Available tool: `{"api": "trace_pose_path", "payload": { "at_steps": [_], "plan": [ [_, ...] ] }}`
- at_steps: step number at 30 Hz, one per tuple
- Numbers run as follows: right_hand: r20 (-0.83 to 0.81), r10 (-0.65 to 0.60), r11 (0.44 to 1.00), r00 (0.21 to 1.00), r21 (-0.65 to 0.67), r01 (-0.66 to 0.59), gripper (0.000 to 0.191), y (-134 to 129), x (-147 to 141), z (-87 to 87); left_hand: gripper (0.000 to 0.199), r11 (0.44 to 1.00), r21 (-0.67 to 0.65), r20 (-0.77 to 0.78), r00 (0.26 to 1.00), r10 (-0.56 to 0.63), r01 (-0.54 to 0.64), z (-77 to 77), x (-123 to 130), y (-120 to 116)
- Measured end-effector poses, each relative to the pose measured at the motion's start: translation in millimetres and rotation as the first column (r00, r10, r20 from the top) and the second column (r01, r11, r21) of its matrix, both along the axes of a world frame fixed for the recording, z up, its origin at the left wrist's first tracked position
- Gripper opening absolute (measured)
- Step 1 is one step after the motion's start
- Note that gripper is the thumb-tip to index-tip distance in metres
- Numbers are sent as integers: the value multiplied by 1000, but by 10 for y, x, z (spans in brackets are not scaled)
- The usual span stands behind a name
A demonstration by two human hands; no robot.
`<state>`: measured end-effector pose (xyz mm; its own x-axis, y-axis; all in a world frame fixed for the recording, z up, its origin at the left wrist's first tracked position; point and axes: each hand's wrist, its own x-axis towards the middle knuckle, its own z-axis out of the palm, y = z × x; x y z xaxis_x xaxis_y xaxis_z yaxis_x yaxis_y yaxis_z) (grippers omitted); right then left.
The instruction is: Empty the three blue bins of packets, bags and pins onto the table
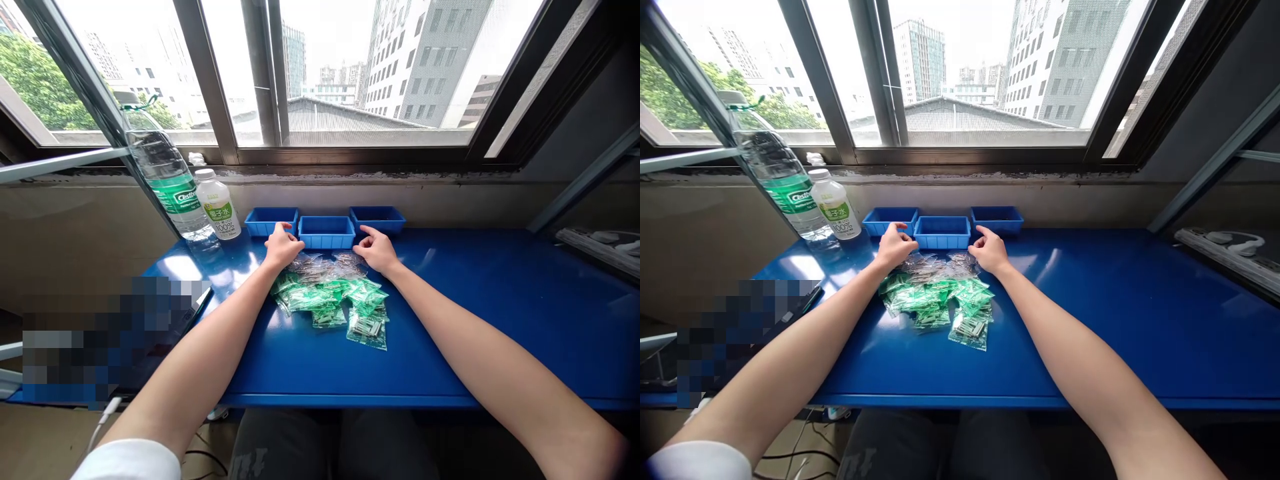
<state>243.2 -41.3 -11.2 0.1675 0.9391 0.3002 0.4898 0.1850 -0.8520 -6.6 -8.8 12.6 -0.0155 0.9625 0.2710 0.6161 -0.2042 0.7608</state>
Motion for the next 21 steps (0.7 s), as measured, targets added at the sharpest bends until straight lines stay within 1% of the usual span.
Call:
{"api": "trace_pose_path", "payload": {
  "at_steps": [2, 4, 6, 8, 12, 15, 16, 18, 21],
  "plan": [
    [-52, 14, 1000, 999, -21, -15, 82, -3, -9, 1, 54, 998, -55, 44, 999, -4, 6, -43, -23, 50],
    [-110, 47, 997, 993, -48, -53, 88, -9, -19, 11, 55, 995, -90, 84, 996, -38, 46, -90, -44, 102],
    [-148, 93, 992, 985, -74, -105, 93, -17, -24, 28, 55, 991, -106, 110, 992, -66, 78, -126, -58, 141],
    [-156, 126, 985, 980, -94, -142, 96, -25, -24, 43, 53, 991, -108, 112, 991, -70, 83, -145, -62, 160],
    [-131, 142, 981, 981, -118, -157, 90, -24, -15, 42, 42, 993, -86, 63, 995, -71, 76, -138, -54, 143],
    [-108, 138, 981, 985, -123, -151, 84, -8, -12, 28, 34, 995, -74, -12, 998, -65, 64, -106, -40, 102],
    [-100, 133, 982, 986, -124, -145, 83, -2, -14, 26, 32, 998, -60, -48, 998, -39, 36, -92, -35, 88],
    [-88, 125, 983, 988, -128, -135, 80, 8, -19, 28, 33, 998, 15, -117, 991, 65, -63, -64, -30, 64],
    [-91, 110, 985, 990, -126, -121, 78, 18, -22, 33, 43, 958, 196, -176, 954, 244, -210, -41, -53, 54]
  ]
}}
